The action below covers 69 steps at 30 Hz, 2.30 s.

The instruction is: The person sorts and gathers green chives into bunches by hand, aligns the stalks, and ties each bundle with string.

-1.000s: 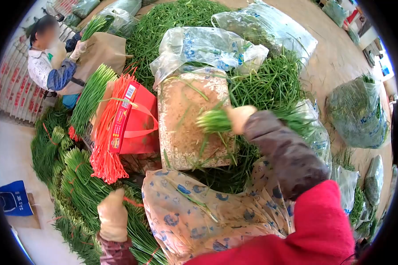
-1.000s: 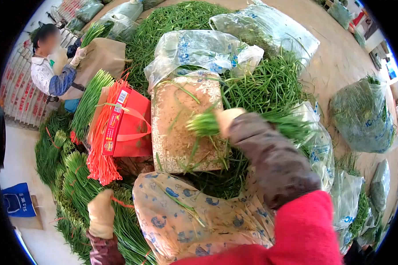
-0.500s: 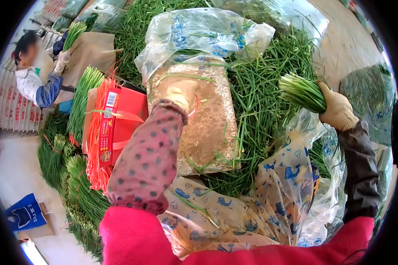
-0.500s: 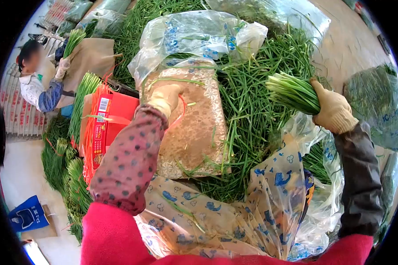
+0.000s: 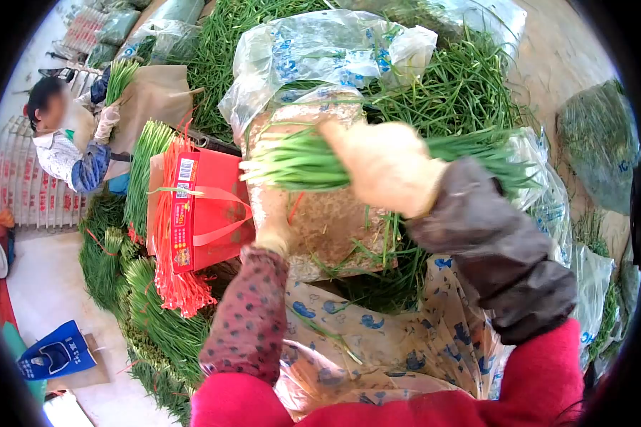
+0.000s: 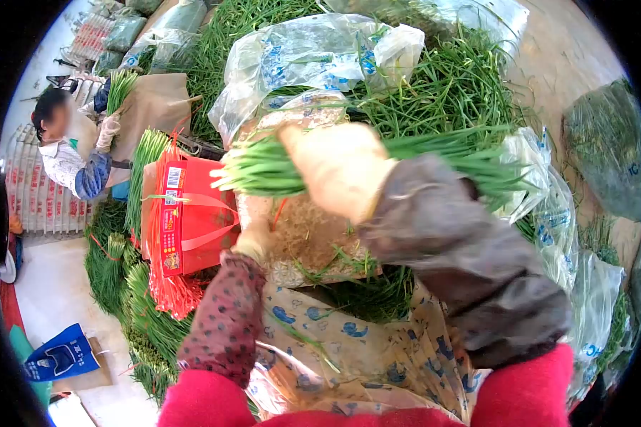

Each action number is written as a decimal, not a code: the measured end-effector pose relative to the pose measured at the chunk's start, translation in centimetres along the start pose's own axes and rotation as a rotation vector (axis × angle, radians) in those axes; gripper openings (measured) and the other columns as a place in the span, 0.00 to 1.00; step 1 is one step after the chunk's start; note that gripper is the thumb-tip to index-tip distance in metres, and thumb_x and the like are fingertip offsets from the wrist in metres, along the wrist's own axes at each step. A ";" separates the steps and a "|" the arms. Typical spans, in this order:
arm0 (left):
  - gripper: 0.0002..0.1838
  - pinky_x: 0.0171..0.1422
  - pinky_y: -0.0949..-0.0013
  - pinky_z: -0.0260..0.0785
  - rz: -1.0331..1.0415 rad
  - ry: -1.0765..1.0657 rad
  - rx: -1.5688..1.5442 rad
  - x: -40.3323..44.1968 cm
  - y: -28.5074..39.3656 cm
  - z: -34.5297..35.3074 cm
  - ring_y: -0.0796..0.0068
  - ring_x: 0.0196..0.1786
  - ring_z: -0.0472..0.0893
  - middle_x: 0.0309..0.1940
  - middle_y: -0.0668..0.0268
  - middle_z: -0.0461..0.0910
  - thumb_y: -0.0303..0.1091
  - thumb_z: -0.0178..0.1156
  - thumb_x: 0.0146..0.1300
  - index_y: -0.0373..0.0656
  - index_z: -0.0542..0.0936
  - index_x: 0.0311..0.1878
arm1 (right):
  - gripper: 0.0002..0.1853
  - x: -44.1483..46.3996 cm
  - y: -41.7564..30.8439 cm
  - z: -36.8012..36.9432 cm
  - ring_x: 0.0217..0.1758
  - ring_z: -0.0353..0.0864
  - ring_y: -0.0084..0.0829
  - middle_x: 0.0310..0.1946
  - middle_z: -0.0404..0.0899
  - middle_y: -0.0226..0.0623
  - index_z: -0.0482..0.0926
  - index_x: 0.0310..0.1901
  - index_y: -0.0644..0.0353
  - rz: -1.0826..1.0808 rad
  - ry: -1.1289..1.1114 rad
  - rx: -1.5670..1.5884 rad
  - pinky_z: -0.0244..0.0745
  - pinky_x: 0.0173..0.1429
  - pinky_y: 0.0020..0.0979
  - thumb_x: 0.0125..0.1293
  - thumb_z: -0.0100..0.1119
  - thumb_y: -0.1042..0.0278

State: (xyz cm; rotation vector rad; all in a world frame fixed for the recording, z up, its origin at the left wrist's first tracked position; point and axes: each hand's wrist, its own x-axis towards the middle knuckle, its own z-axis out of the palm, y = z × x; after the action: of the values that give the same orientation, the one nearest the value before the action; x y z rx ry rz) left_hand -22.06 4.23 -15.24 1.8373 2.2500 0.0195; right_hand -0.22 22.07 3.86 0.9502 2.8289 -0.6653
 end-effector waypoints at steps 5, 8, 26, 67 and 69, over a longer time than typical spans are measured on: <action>0.37 0.63 0.58 0.64 -0.328 -0.193 -0.277 -3.8 3.5 0.5 0.50 0.58 0.74 0.53 0.47 0.75 0.32 0.65 0.54 0.41 0.63 0.67 | 0.15 3.3 -3.7 11.2 0.34 0.85 0.41 0.30 0.81 0.42 0.71 0.46 0.57 -0.038 0.182 0.116 0.78 0.33 0.42 0.56 0.56 0.72; 0.32 0.57 0.59 0.69 -0.373 -0.300 -0.142 -4.1 4.5 0.2 0.48 0.49 0.79 0.43 0.47 0.80 0.35 0.66 0.53 0.31 0.67 0.59 | 0.30 5.4 -2.8 17.8 0.43 0.82 0.35 0.44 0.81 0.38 0.64 0.67 0.51 0.078 -0.060 0.072 0.75 0.43 0.43 0.61 0.51 0.65; 0.42 0.63 0.57 0.66 -0.213 -0.377 -0.102 -4.7 4.2 0.2 0.40 0.59 0.73 0.52 0.31 0.72 0.36 0.67 0.51 0.17 0.59 0.62 | 0.14 -25.4 15.3 9.3 0.34 0.77 0.21 0.34 0.79 0.31 0.78 0.51 0.63 0.557 0.429 1.423 0.74 0.40 0.24 0.67 0.56 0.67; 0.50 0.76 0.63 0.49 -0.270 -0.480 0.192 -4.1 6.0 0.8 0.48 0.72 0.57 0.69 0.42 0.56 0.31 0.71 0.48 0.27 0.52 0.70 | 0.52 -47.1 39.0 20.8 0.62 0.71 0.45 0.57 0.71 0.45 0.61 0.67 0.53 0.987 -0.448 -0.014 0.70 0.63 0.39 0.36 0.79 0.65; 0.50 0.74 0.64 0.52 -0.290 -0.469 0.228 -4.2 6.8 0.7 0.47 0.70 0.59 0.67 0.42 0.58 0.29 0.71 0.47 0.27 0.52 0.70 | 0.54 -47.2 38.5 20.9 0.62 0.70 0.46 0.57 0.70 0.45 0.62 0.67 0.53 0.875 -0.352 -0.170 0.69 0.63 0.39 0.33 0.80 0.63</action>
State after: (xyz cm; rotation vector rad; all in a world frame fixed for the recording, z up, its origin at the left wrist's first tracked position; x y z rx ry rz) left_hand -14.65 1.54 -14.11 1.3964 2.2066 -0.6690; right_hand 59.31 14.33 -19.46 1.6485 1.8485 -0.4015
